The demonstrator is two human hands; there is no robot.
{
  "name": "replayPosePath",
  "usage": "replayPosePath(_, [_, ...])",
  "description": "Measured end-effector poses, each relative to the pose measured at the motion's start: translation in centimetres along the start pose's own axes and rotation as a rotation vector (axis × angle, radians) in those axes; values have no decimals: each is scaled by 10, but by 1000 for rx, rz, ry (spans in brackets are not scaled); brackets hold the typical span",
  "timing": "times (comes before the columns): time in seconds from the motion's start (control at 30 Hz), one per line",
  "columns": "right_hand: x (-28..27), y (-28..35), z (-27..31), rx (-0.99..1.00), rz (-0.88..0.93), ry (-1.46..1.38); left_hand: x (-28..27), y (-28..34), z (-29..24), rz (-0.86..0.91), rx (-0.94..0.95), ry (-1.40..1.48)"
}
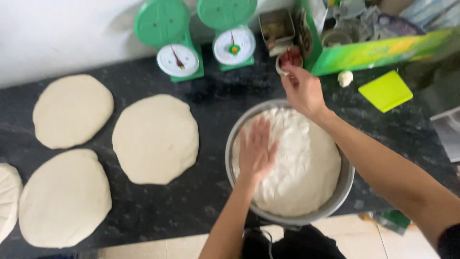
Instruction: Dividing dough rounds into uniform patterns using a manual press machine.
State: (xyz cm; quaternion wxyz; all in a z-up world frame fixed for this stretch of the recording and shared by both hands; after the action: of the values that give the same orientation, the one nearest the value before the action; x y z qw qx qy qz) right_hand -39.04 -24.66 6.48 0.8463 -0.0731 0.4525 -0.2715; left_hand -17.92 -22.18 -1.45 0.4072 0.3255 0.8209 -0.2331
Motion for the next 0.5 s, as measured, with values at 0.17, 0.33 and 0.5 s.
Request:
replayPosePath(0.17, [37,-91,-23,56,-30,-22,-15,4,-11,104,11,86])
replayPosePath(0.33, [43,-140,-41,174,-250,-25,-87,-11,46,-179,-44,326])
replayPosePath(0.5, [46,-217,-112,173,-355,81,-65,-5,131,-411,-195,646])
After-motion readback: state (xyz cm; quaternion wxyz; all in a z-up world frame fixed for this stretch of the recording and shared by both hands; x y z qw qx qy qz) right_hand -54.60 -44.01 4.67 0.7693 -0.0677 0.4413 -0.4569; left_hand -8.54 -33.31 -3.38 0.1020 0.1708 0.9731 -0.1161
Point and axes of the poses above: each hand's wrist, its own y-axis away from the middle knuckle, its own x-axis out of the palm, z = x × y, the point moved 7 cm from there along -y, towards the middle knuckle, and after that the axes turned 7 degrees about y, right-handed, at the moved point
